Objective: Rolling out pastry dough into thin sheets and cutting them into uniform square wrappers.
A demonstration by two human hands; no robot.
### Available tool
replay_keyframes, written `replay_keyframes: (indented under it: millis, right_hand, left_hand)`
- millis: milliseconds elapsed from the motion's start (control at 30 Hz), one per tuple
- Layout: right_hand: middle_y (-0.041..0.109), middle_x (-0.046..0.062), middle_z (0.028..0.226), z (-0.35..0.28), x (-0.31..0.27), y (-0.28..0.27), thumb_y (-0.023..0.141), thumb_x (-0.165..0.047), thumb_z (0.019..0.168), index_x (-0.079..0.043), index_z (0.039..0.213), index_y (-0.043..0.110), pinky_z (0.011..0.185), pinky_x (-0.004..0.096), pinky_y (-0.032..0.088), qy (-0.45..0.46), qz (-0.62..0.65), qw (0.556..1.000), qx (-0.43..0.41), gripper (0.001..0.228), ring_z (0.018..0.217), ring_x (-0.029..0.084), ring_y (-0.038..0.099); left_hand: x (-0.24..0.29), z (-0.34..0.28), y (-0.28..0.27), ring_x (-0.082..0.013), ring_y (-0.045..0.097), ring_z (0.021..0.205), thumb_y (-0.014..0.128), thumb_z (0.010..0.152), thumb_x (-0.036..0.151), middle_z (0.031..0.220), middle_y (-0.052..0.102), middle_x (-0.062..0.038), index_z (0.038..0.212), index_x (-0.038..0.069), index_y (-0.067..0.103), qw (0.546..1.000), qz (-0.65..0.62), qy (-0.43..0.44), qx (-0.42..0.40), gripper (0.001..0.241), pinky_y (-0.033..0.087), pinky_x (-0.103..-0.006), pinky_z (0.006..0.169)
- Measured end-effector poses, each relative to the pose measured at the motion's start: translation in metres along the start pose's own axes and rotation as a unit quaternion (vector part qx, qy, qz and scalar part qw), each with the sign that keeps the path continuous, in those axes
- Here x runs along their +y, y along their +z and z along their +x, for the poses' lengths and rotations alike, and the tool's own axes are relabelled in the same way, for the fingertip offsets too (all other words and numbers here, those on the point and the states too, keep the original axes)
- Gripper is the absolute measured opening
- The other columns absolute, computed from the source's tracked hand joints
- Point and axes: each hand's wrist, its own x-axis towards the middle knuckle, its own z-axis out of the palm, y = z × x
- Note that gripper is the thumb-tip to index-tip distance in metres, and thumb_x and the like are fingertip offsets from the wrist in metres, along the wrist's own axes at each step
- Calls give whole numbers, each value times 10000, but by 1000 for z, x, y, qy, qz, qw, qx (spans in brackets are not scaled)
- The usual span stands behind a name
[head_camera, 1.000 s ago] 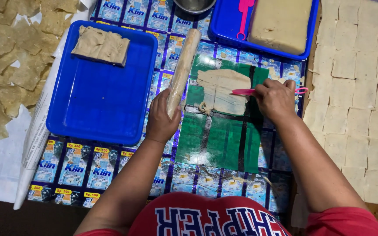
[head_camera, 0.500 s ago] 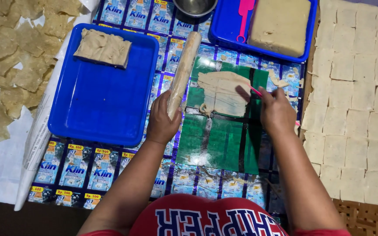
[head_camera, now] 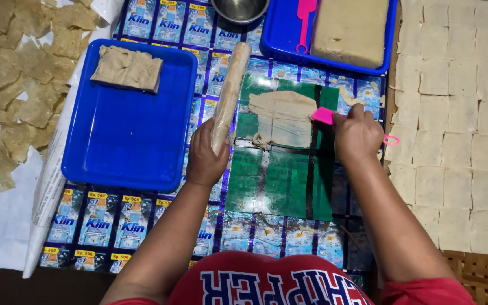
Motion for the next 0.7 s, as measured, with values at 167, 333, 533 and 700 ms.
replay_keyframes:
  millis: [167, 333, 533, 700]
  right_hand:
    - [667, 22, 861, 45, 25, -11, 700, -386, 937, -362, 1021, 795, 669, 446, 575, 121, 165, 938, -280, 129, 829, 306, 714]
    - [640, 146, 755, 53, -1, -83, 468, -135, 1112, 35, 1068, 563, 495, 371, 536, 416, 480, 685, -357, 199, 511, 246, 641]
    - [680, 173, 589, -18, -58, -124, 398, -191, 1090, 43, 1074, 525, 500, 444, 562, 440, 516, 649, -346, 267, 443, 317, 687]
    - [688, 369, 991, 6, -77, -173, 443, -256, 1056, 74, 1126, 632, 903, 651, 506, 394, 434, 713, -386, 387, 1052, 571, 644]
  left_hand:
    - [-2, 0, 0, -421, 608, 1223, 698, 894, 150, 1326, 609, -217, 1377, 8, 531, 1000, -1, -4, 2, 531, 492, -513, 1048]
    - [-4, -3, 4, -459, 587, 1232, 698, 898, 176, 1348, 581, -259, 1421, -4, 491, 1000, -11, -2, 15, 591, 471, -546, 1064]
    - [11, 0, -10, -420, 548, 1316, 635, 933, 195, 1435, 552, -213, 1448, 12, 482, 998, -49, 27, 29, 568, 414, -522, 1131]
    - [42, 6, -4, -412, 554, 1319, 597, 976, 148, 1377, 583, -199, 1353, 23, 550, 991, 10, 129, 32, 400, 383, -563, 1148]
